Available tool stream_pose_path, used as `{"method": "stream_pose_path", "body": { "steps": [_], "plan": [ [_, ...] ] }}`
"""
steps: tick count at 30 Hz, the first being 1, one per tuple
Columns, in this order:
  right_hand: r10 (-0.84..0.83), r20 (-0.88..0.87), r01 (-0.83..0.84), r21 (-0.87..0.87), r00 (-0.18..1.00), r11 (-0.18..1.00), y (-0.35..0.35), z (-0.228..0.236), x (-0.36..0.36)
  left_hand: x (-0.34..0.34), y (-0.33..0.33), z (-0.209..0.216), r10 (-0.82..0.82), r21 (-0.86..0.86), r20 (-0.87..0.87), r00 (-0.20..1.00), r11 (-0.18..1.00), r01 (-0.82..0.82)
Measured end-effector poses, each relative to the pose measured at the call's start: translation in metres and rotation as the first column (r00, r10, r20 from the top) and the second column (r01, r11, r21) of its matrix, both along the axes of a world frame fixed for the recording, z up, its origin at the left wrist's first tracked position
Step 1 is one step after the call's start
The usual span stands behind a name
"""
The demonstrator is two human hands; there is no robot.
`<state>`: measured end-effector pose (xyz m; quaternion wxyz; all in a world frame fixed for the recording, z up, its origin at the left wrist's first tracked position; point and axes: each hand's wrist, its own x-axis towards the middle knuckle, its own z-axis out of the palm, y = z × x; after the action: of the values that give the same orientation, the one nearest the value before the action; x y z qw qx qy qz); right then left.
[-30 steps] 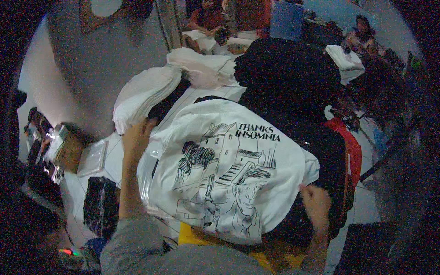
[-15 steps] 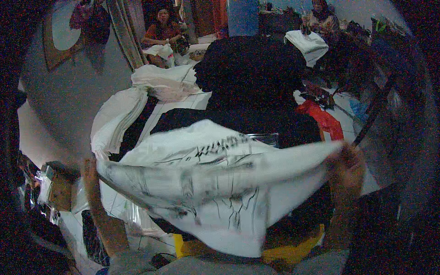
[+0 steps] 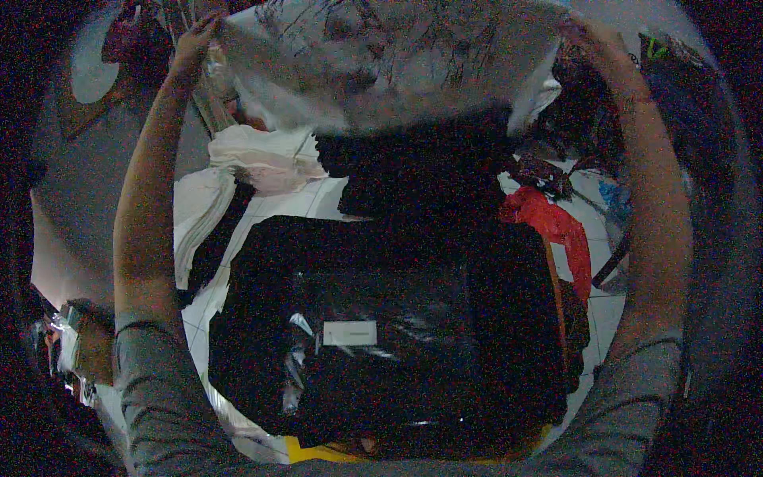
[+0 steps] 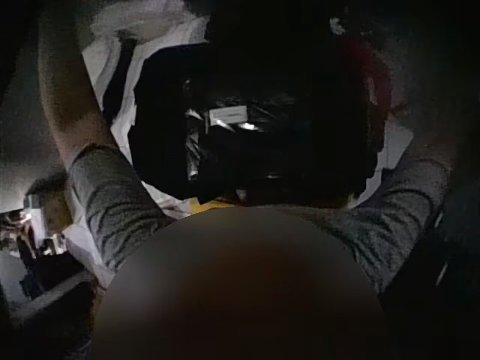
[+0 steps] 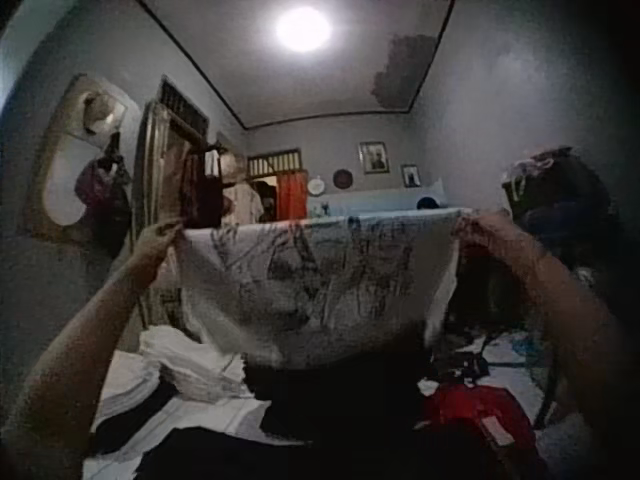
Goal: The person folds black and white t-shirts and places them into clear plastic bags. They smooth each shirt, fold it neatly, and slide it into a bag before setting the packaged item aside.
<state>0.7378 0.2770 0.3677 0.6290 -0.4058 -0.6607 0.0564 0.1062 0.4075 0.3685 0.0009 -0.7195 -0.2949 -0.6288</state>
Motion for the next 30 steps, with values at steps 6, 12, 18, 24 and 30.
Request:
{"method": "stream_pose_path", "body": {
  "steps": [6,12,18,24,30],
  "plan": [
    [0.237,-0.144,-0.254,-0.110,0.961,0.961,0.059,-0.053,0.037,0.046,0.133,-0.045,-0.177,-0.384,0.073,0.981,0.903,0.192],
    [0.183,-0.414,-0.401,-0.535,0.892,0.744,0.068,-0.252,0.070,0.054,0.122,-0.238,0.174,-0.244,-0.759,0.628,0.817,-0.522],
    [-0.229,0.096,0.247,-0.459,0.969,0.853,-0.101,-0.344,0.005,-0.024,-0.104,-0.282,-0.109,-0.464,-0.686,0.720,0.827,-0.316],
    [-0.094,0.246,0.234,-0.637,0.965,0.735,-0.256,-0.320,-0.139,0.011,-0.306,-0.302,-0.109,-0.540,-0.599,0.793,0.786,-0.300],
    [-0.228,0.638,0.385,-0.117,0.735,0.915,-0.195,-0.347,-0.234,0.082,-0.287,-0.350,-0.011,-0.397,-0.614,0.789,0.869,-0.296]
  ]
}}
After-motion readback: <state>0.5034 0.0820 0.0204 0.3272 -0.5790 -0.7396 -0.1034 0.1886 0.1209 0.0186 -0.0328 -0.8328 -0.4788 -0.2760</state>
